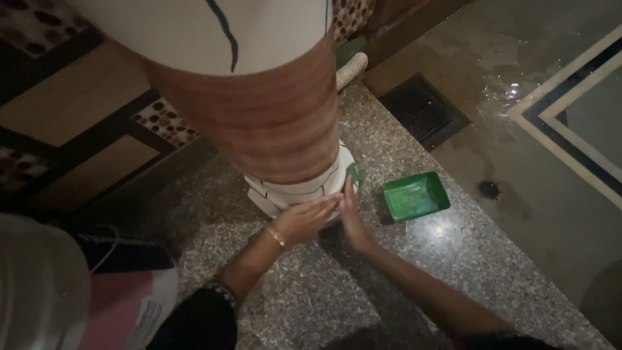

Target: The person scrubs a vertical pipe with a green sponge, moving up and down its length. The person uses both hands to hold the pipe and scrub its surface.

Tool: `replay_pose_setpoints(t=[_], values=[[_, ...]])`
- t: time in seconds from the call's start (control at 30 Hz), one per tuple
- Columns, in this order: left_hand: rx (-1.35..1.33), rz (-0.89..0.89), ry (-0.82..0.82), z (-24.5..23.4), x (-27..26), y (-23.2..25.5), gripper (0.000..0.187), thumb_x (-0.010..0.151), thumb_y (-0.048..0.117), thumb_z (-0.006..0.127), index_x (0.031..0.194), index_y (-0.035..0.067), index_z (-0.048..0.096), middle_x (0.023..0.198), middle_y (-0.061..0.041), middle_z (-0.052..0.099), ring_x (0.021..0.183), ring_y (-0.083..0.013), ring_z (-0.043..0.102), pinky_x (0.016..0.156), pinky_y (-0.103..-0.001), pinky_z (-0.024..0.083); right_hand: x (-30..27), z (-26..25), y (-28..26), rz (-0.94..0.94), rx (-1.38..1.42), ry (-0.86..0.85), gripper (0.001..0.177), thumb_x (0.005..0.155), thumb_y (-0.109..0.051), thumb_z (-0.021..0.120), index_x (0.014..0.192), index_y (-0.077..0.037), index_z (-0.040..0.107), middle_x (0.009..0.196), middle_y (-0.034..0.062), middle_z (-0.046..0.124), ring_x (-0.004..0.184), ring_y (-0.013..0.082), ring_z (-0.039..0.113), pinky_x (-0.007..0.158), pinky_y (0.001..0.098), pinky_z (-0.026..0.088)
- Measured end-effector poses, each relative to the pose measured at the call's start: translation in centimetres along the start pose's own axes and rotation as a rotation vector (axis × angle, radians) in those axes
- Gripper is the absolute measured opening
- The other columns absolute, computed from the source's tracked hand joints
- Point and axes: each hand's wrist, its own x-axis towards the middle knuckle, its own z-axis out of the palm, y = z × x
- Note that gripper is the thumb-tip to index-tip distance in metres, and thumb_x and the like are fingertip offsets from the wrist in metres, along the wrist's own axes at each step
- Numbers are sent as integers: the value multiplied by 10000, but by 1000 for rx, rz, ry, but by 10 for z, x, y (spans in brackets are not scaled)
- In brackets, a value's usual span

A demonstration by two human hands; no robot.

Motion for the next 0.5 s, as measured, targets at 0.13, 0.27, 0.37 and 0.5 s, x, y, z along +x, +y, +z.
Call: replay_pose_setpoints(t=[0.13,0.27,0.37,0.5], values=[[41,32,18,6,-27,-11,790,1038,566,197,1633,48,149,1727,-101,67,1575,-227,35,1264,-401,-25,-10,-1,-23,-126,260,48,862,1107,-499,355,1590,-67,-213,1700,186,-156,1597,366,-69,1273,432,48],[139,-112,92,6,-47,-17,746,1068,580,136,1652,149,-36,1735,-31,-53,1579,-160,-55,1259,-389,-102,35,-23,-49,38,297,41,818,1018,-585,214,1628,-97,-29,1696,162,-46,1551,333,27,1220,417,113],[152,-178,93,3,-50,-16,748,1063,571,143,1656,159,-53,1733,-36,-52,1575,-152,-53,1247,-403,-105,82,-34,-55,-23,376,-1,823,1033,-634,226,1620,-57,244,1692,177,253,1558,328,244,1263,415,185],[24,-130,13,-1,-38,-6,714,1062,474,255,1651,118,65,1728,-54,49,1572,-171,32,1261,-406,-52,145,-42,-48,117,618,-192,826,1046,-630,153,1596,-39,326,1644,168,366,1503,308,358,1232,391,272]])
